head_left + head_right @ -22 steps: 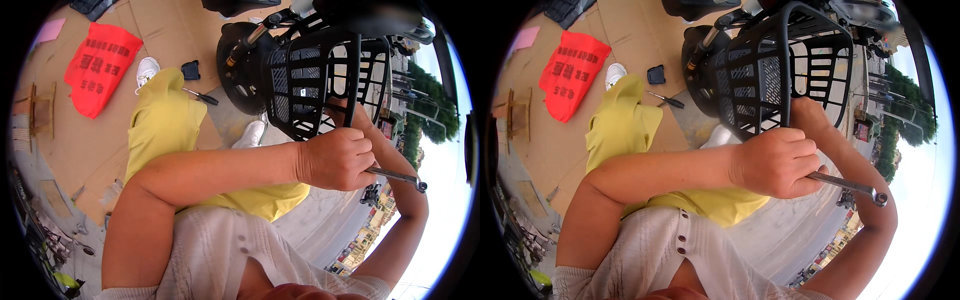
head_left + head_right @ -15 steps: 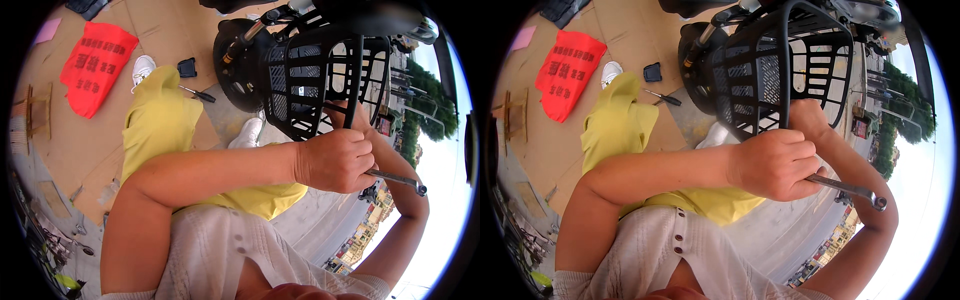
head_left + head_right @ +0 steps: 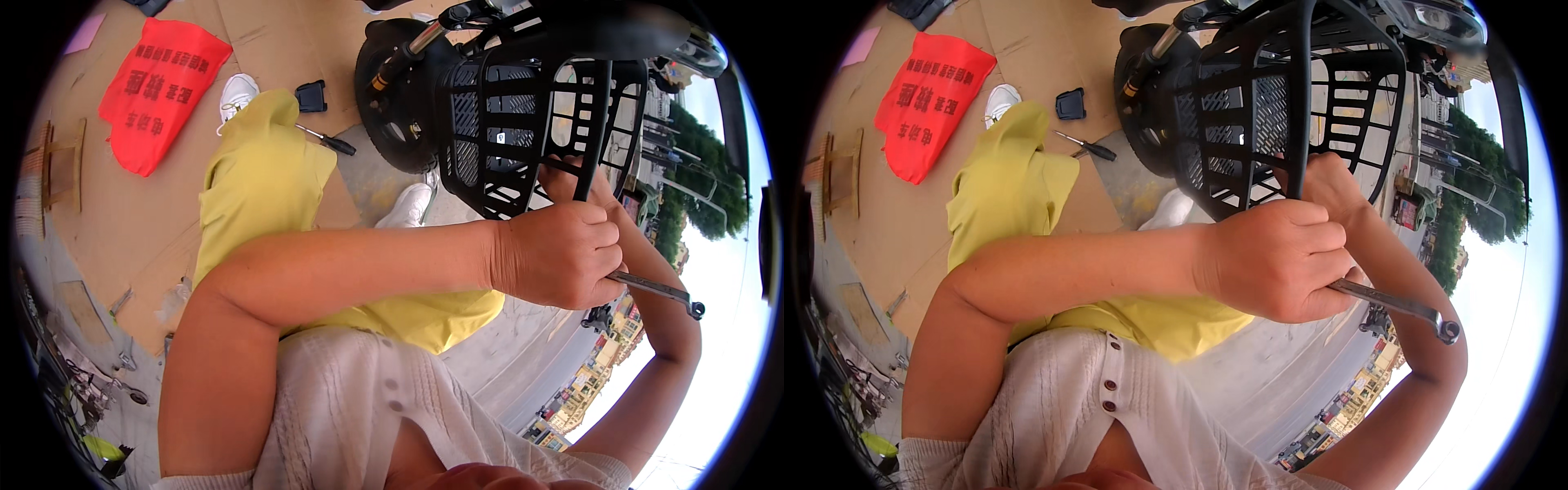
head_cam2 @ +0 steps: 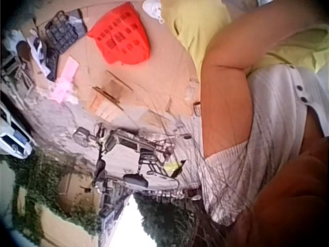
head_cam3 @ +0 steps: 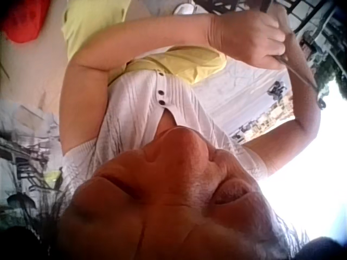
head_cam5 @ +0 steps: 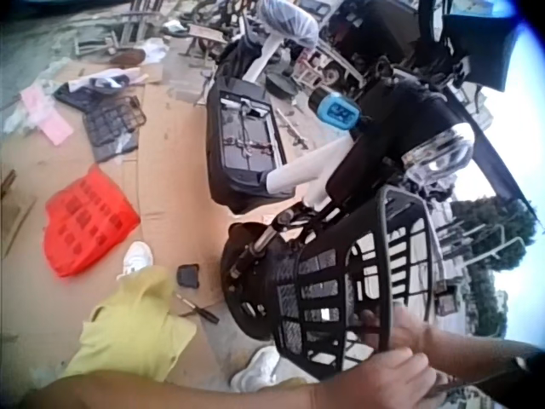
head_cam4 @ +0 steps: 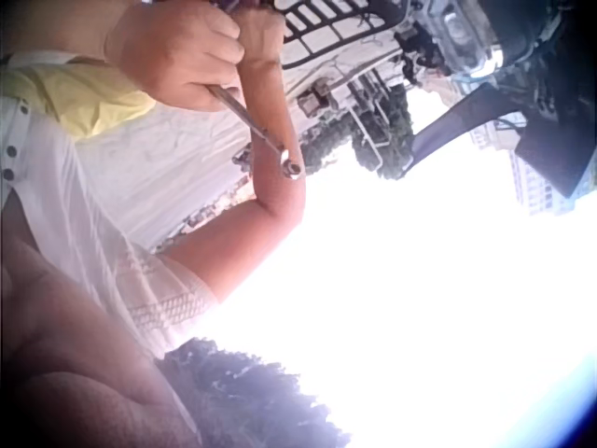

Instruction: The person sits on a cardboard sheet and attaches a black plastic basket to the front of an electric scooter. They use a screwdriver and a wrench to tighten the mounting bolts, then place a metal frame over the basket and secure it.

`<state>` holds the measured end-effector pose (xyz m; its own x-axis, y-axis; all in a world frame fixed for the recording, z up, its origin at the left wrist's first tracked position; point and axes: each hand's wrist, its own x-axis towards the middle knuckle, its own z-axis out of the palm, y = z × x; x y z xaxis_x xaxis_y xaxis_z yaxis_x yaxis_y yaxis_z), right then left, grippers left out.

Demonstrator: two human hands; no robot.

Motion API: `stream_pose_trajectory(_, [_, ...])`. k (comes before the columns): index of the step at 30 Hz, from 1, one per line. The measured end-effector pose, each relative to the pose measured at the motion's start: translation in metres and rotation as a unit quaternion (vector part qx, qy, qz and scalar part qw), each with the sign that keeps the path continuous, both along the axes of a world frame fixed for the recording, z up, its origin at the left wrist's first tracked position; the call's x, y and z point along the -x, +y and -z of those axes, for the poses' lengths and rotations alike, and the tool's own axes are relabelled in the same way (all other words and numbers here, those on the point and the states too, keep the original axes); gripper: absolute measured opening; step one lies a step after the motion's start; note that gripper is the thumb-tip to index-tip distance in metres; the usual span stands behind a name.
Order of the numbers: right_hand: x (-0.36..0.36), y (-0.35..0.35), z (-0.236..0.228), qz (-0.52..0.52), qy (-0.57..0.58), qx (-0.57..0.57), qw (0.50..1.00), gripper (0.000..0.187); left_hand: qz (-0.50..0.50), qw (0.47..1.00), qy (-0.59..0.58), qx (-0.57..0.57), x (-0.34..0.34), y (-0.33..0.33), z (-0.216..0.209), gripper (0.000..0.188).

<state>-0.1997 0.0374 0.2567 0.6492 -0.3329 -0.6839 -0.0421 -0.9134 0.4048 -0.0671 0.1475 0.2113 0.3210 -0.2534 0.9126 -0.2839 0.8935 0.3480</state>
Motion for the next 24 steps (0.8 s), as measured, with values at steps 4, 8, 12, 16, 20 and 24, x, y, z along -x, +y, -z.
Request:
stream_pose_trajectory(4, [-0.002, -0.009, 0.000, 0.286, -0.038, -0.071, 0.955, 0.013, 0.008, 1.000, 0.023, 0.008, 0.003, 0.004, -0.006, 0.012])
stream_pose_trajectory(8, [-0.021, -0.043, 0.030, 0.581, -0.084, -0.200, 0.785, 0.012, -0.033, 0.999, -0.031, -0.031, -0.004, -0.001, 0.009, 0.016])
stream_pose_trajectory(12, [0.008, -0.042, 0.002, 0.831, -0.115, -0.252, 0.481, 0.016, 0.012, 1.000, 0.012, -0.002, 0.001, 0.004, -0.002, 0.018])
stream_pose_trajectory(16, [0.026, -0.036, 0.008, 0.750, -0.148, -0.248, 0.595, 0.016, 0.007, 1.000, -0.005, -0.006, 0.001, 0.002, 0.000, 0.013])
stream_pose_trajectory(20, [0.029, -0.026, 0.016, 0.614, -0.190, -0.242, 0.727, 0.017, 0.003, 1.000, 0.004, -0.006, 0.001, 0.002, -0.001, 0.011])
stream_pose_trajectory(24, [0.027, -0.020, 0.023, 0.455, -0.225, -0.229, 0.831, 0.019, -0.013, 1.000, 0.004, -0.012, 0.002, 0.003, -0.001, 0.013])
